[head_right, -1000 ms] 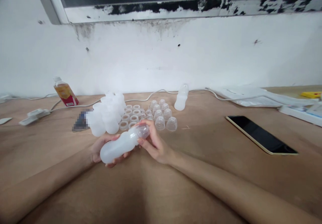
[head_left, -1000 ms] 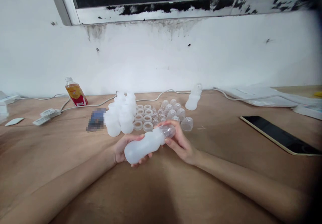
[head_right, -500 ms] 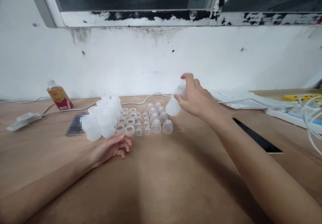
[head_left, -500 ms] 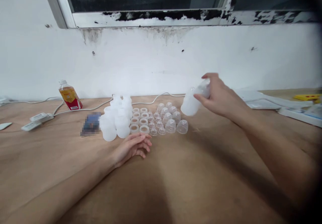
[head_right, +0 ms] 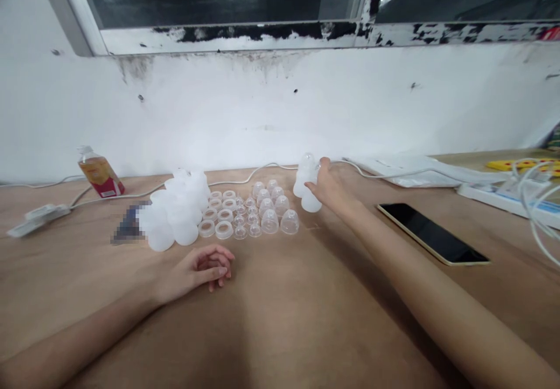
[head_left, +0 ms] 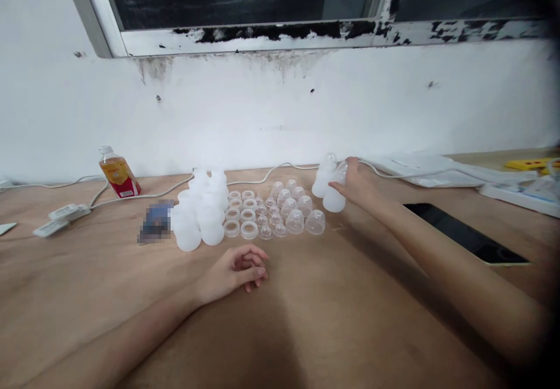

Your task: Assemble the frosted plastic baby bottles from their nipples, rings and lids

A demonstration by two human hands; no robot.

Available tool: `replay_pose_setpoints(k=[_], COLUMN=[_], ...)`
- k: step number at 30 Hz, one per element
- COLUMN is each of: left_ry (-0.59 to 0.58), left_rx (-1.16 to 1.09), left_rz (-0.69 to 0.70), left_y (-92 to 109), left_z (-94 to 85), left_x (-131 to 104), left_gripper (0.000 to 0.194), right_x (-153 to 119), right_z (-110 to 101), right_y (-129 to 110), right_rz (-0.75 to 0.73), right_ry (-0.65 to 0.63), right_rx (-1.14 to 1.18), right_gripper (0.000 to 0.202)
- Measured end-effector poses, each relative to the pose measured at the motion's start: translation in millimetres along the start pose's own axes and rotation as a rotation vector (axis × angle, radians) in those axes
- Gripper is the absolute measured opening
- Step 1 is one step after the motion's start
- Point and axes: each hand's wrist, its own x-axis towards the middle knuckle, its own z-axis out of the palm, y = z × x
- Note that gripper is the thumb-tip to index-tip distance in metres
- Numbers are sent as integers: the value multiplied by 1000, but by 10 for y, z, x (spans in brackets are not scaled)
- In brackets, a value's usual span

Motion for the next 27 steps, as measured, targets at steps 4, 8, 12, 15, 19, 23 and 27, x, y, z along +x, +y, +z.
replay_pose_setpoints(k=[4,8,12,15,19,23,27], left_ry=[1,83,136,-13,-124,-97,-82], left_rx=[28,212,813,1173,1322,1361,1348], left_rz=[11,113,298,318,278,297,300], left_y=[-32,-14,108,146,69,21,34], left_z=[11,11,-44,-118,-186,-190,-187], left_x=[0,-16,-99,-164,-178,-149,-149], left_gripper=[26,22,28,49,60,61,61], right_x=[-17,-50,-366,-888,-1478,-1547,-1459], right_z=[89,-82,-385,-390,-139,-39,-82], right_y=[25,-142,-654,-1058,-1267,-1229,-1230], right_rz=[11,3,-247,-567,-761,-741,-737], right_ry=[25,239,337,73,-336,-480,-506], right_rx=[68,101,276,374,331,323,327], right_gripper=[69,75,53,46,55,59,60])
